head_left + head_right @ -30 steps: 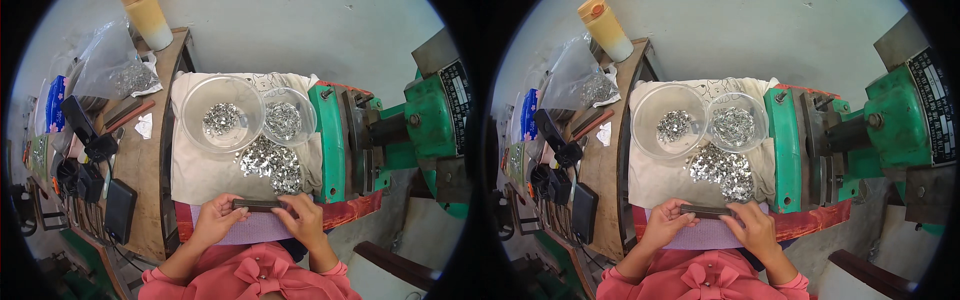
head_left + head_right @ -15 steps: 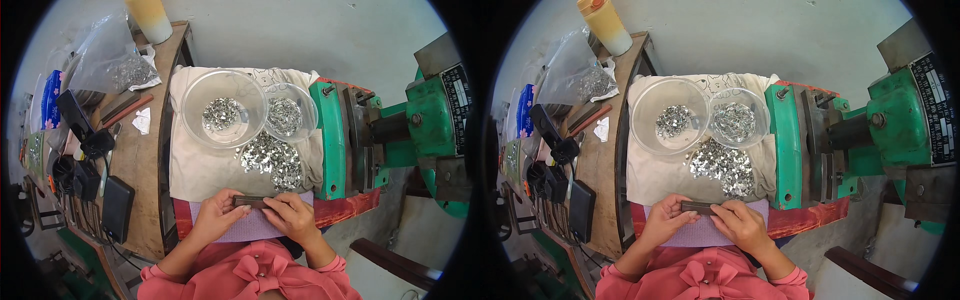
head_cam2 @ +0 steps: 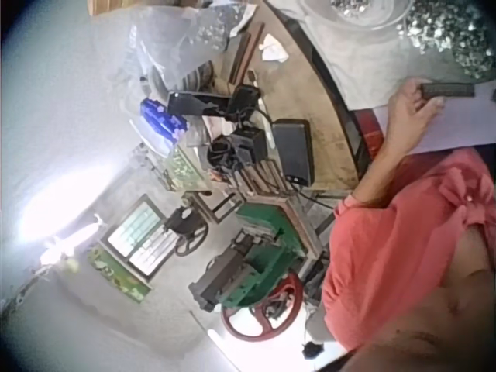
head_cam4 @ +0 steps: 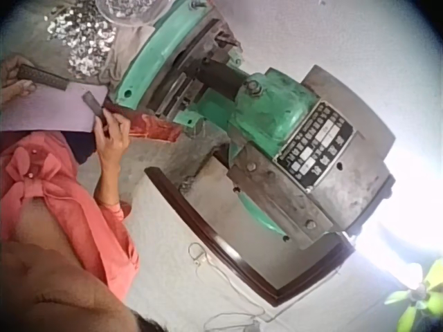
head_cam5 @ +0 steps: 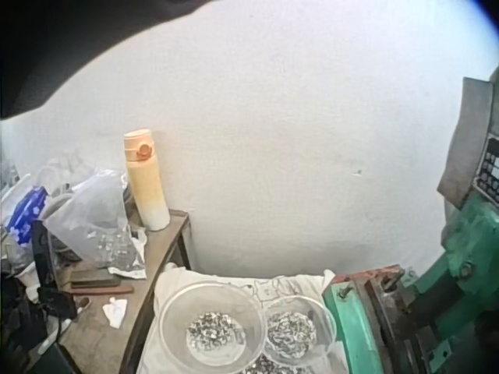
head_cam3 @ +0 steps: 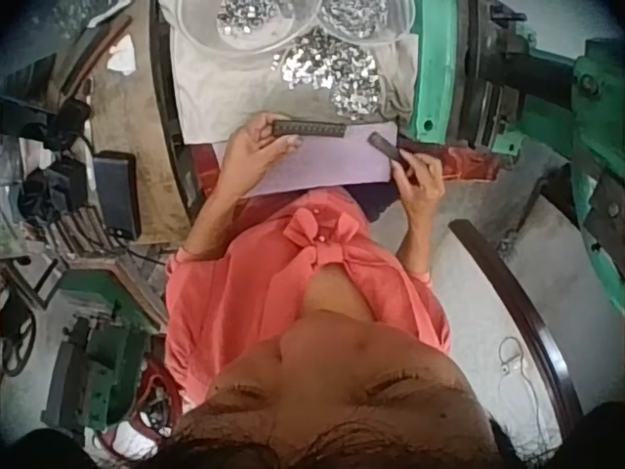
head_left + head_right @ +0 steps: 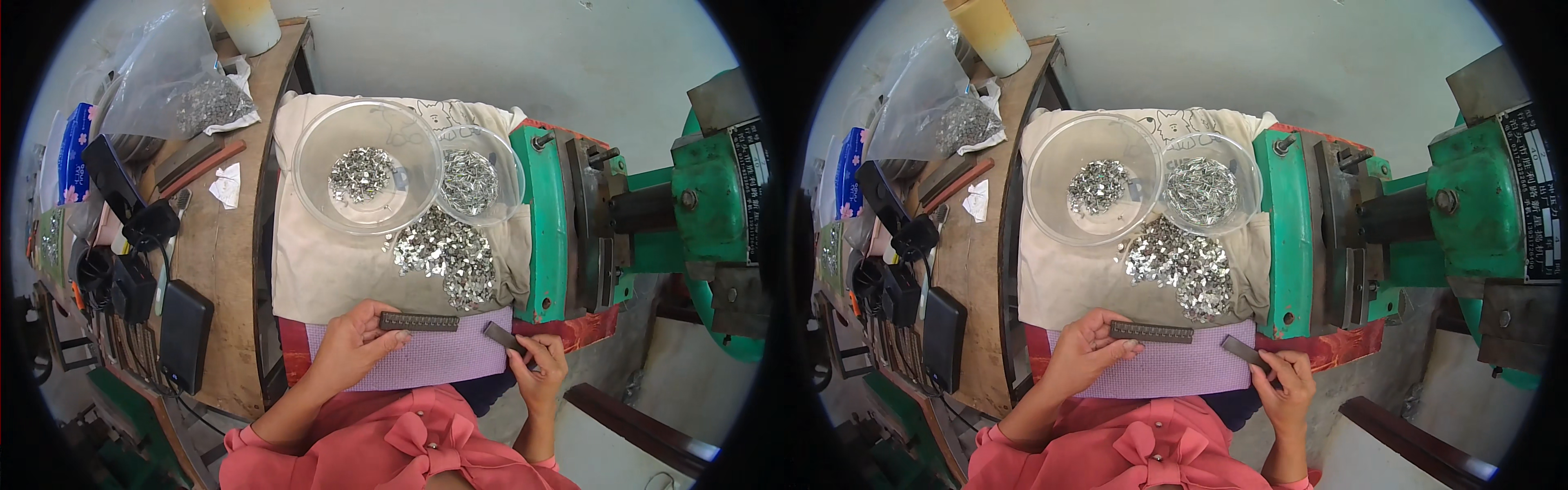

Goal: The person places small silver metal pieces into a long metal tray with slots. They then insert the tray into a green press machine and operate the lever to process the parts. The person removes the tray and repeats the process of filling and pressing.

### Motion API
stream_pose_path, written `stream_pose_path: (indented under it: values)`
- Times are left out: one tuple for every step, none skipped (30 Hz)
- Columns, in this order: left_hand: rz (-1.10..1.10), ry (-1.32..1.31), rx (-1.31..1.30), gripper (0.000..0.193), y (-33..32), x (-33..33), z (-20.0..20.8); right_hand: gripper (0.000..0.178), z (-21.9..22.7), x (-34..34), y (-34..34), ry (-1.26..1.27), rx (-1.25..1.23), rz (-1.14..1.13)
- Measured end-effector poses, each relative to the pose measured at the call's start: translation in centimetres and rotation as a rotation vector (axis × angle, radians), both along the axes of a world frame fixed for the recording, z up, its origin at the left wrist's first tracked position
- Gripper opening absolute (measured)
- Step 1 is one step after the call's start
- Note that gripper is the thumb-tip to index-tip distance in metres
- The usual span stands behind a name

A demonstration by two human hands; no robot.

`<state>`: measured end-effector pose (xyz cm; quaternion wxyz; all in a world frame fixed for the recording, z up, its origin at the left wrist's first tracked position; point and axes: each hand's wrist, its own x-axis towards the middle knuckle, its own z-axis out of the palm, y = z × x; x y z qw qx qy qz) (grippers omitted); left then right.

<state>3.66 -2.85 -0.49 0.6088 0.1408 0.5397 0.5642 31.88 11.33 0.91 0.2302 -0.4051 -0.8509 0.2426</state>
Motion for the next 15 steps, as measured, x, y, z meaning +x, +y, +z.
stream_pose_path:
  values:
    - [0.002, -0.008, -0.007, 0.028, 0.0, 0.0, 0.0, 0.035, 0.0, 0.0, 0.0, -0.008, 0.005, -0.003]
    - [0.003, -0.011, -0.009, 0.028, -0.1, 0.0, -0.1, 0.035, 0.2, -0.1, -0.1, -0.017, 0.010, -0.005]
    - [0.002, -0.014, -0.010, 0.028, 0.0, 0.0, -0.2, 0.035, 0.3, -0.4, -0.1, -0.024, 0.017, -0.009]
    - [0.003, -0.016, -0.010, 0.028, 0.0, 0.0, -0.2, 0.035, 0.6, -0.8, -0.2, 0.003, -0.008, -0.006]
    - [0.002, -0.014, -0.010, 0.028, -0.1, 0.0, -0.2, 0.035, 1.0, -1.5, -0.6, 0.031, -0.033, -0.002]
    - [0.000, -0.010, -0.009, 0.028, 0.0, 0.1, -0.2, 0.035, 1.3, -2.3, -0.8, 0.061, -0.056, 0.001]
    - [-0.001, -0.006, -0.007, 0.028, 0.0, 0.1, -0.3, 0.038, 1.8, -3.2, -0.8, 0.004, 0.001, 0.055]
    - [-0.002, -0.005, -0.006, 0.028, 0.0, 0.1, -0.3, 0.040, 1.9, -4.6, -0.5, 0.014, 0.045, 0.141]
    - [-0.003, -0.004, -0.005, 0.028, -0.1, 0.2, -0.4, 0.042, 2.0, -6.2, -0.2, 0.023, 0.089, 0.226]
    - [-0.005, -0.003, -0.002, 0.029, -0.1, 0.1, -0.4, 0.045, 2.0, -7.6, 0.0, 0.031, 0.135, 0.311]
    - [-0.006, -0.020, -0.004, 0.027, -0.1, 0.0, -0.4, 0.045, 2.1, -8.9, 0.2, 0.004, 0.119, 0.347]
    - [-0.009, -0.038, -0.005, 0.025, -0.1, -0.1, -0.2, 0.046, 2.2, -10.0, 0.3, -0.025, 0.102, 0.381]
    - [-0.012, -0.056, -0.007, 0.024, -0.1, -0.2, -0.1, 0.047, 2.3, -10.7, 0.5, -0.054, 0.085, 0.416]
    - [-0.013, -0.070, -0.006, 0.024, -0.2, -0.3, -0.1, 0.045, 2.1, -11.0, 0.8, -0.070, 0.078, 0.477]
    - [-0.012, -0.085, -0.004, 0.025, -0.3, -0.4, -0.2, 0.044, 1.7, -11.2, 1.3, -0.088, 0.071, 0.540]
